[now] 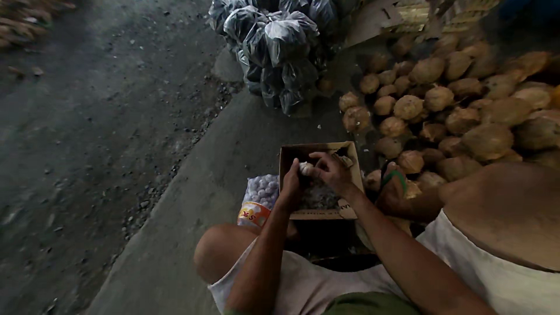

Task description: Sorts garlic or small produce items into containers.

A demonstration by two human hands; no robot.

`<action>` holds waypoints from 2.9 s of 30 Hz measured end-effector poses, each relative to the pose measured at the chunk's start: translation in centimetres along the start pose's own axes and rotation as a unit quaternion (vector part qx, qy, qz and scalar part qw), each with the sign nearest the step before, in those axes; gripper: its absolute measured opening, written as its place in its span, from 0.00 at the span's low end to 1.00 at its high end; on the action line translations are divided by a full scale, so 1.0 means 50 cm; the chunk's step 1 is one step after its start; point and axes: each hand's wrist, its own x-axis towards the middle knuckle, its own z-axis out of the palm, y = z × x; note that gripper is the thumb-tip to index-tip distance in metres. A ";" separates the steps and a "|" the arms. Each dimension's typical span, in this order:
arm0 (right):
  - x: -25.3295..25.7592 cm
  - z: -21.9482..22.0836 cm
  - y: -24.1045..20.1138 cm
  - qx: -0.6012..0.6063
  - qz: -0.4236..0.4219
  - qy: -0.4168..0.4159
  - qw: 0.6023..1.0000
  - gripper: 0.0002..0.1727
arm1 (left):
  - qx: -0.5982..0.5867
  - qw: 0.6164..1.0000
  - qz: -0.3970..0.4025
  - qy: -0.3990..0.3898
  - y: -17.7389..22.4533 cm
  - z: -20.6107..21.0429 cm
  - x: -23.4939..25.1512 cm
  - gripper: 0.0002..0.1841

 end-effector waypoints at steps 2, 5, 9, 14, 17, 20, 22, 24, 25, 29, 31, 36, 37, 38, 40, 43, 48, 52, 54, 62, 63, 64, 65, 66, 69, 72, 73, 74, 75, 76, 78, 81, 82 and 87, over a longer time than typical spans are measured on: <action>-0.002 0.007 -0.016 -0.009 0.017 -0.035 0.999 0.25 | 0.085 0.996 0.024 -0.014 0.009 0.006 -0.017 0.30; -0.004 0.010 -0.018 0.100 0.057 0.012 0.993 0.11 | 0.112 0.993 0.026 -0.020 0.005 0.007 -0.023 0.28; -0.006 0.013 0.005 0.142 0.049 0.039 0.988 0.13 | 0.040 0.999 -0.026 0.005 0.001 0.009 -0.004 0.33; -0.005 0.006 -0.011 0.106 0.048 -0.060 0.991 0.15 | 0.037 0.998 -0.038 -0.031 -0.001 -0.010 -0.004 0.30; -0.004 0.013 0.008 0.164 0.044 -0.010 0.986 0.11 | 0.018 0.998 -0.044 -0.051 0.001 -0.006 -0.007 0.31; -0.009 0.006 -0.004 0.140 0.054 -0.075 0.986 0.22 | -0.012 0.996 -0.069 -0.053 0.000 -0.019 0.002 0.33; -0.008 0.011 -0.014 0.108 0.049 -0.061 0.991 0.16 | -0.028 0.993 -0.076 -0.082 0.004 -0.020 -0.006 0.33; -0.006 0.019 -0.011 0.118 0.036 -0.015 0.992 0.12 | -0.023 0.993 -0.064 -0.093 0.007 -0.016 -0.010 0.32; -0.006 0.022 -0.005 0.136 0.030 0.002 0.990 0.13 | -0.018 0.995 -0.057 -0.080 0.006 -0.015 -0.010 0.32; -0.017 0.024 -0.005 0.150 -0.017 0.030 0.988 0.12 | -0.012 0.999 -0.029 0.000 -0.001 -0.015 0.003 0.31; -0.019 0.026 -0.014 0.054 -0.068 0.040 0.995 0.12 | 0.049 0.998 -0.010 0.036 0.003 -0.016 0.004 0.30; -0.025 0.042 -0.031 -0.092 -0.090 0.087 0.988 0.11 | 0.191 0.980 0.053 0.018 -0.007 -0.029 0.010 0.31; -0.026 0.044 -0.033 -0.054 -0.050 0.091 0.993 0.11 | 0.182 0.981 0.068 0.006 -0.010 -0.031 0.011 0.30; -0.025 0.044 -0.031 -0.012 -0.017 0.095 0.995 0.12 | 0.167 0.983 0.072 -0.001 -0.009 -0.031 0.011 0.30; -0.020 0.041 -0.020 0.046 0.006 0.097 0.994 0.13 | 0.150 0.987 0.062 0.013 -0.003 -0.028 0.008 0.30; -0.021 0.033 -0.021 -0.003 -0.045 0.049 0.998 0.13 | 0.191 0.979 0.067 0.027 -0.006 -0.033 0.011 0.32; -0.026 0.040 -0.034 0.005 -0.024 0.084 0.996 0.12 | 0.315 0.942 0.111 0.043 -0.007 -0.034 0.010 0.33; -0.014 0.022 -0.040 0.086 0.049 0.065 0.993 0.14 | 0.436 0.883 0.164 0.052 0.003 -0.031 0.005 0.33; -0.015 0.020 -0.042 0.043 0.041 0.061 0.996 0.13 | 0.491 0.850 0.188 0.039 0.009 -0.022 -0.008 0.33; -0.024 0.023 -0.029 0.090 -0.010 0.091 0.992 0.14 | 0.404 0.891 0.196 0.075 -0.011 -0.027 0.000 0.35; -0.026 0.023 -0.030 0.044 -0.047 0.082 0.995 0.13 | 0.398 0.895 0.184 0.082 -0.014 -0.029 0.005 0.35; -0.028 0.026 -0.032 -0.021 -0.093 0.081 0.992 0.13 | 0.398 0.897 0.170 0.086 -0.016 -0.030 0.009 0.36; -0.029 0.030 -0.032 -0.084 -0.136 0.086 0.983 0.12 | 0.399 0.899 0.156 0.089 -0.014 -0.029 0.009 0.36; -0.029 0.035 -0.032 -0.135 -0.170 0.097 0.971 0.11 | 0.399 0.902 0.140 0.088 -0.011 -0.026 0.007 0.37; -0.030 0.049 -0.031 -0.179 -0.184 0.135 0.957 0.09 | 0.370 0.919 0.116 0.078 -0.003 -0.017 -0.007 0.36; -0.031 0.049 -0.037 -0.046 -0.049 0.149 0.987 0.12 | 0.272 0.953 0.124 0.046 -0.002 -0.018 -0.014 0.34; -0.027 0.044 -0.035 0.007 -0.006 0.152 0.988 0.13 | 0.232 0.964 0.123 0.039 -0.002 -0.019 -0.014 0.34; -0.024 0.037 -0.032 0.046 0.020 0.154 0.987 0.14 | 0.203 0.971 0.124 0.035 -0.001 -0.022 -0.013 0.34; -0.021 0.031 -0.028 0.072 0.033 0.160 0.984 0.17 | 0.188 0.973 0.132 0.033 -0.002 -0.026 -0.011 0.33; -0.018 0.027 -0.025 0.086 0.038 0.169 0.981 0.20 | 0.185 0.971 0.147 0.027 -0.001 -0.030 -0.009 0.32; -0.015 0.021 -0.020 0.100 0.024 0.168 0.980 0.22 | 0.199 0.961 0.193 -0.004 0.001 -0.036 -0.004 0.28; -0.015 0.009 -0.027 0.083 -0.037 0.101 0.991 0.18 | 0.224 0.945 0.236 -0.047 0.007 -0.037 -0.003 0.24; -0.016 0.010 -0.032 0.067 -0.055 0.109 0.990 0.15 | 0.218 0.946 0.234 -0.057 0.008 -0.036 -0.005 0.23; -0.013 0.010 -0.028 0.121 -0.027 0.191 0.974 0.13 | 0.171 0.949 0.231 -0.130 0.009 -0.033 -0.019 0.17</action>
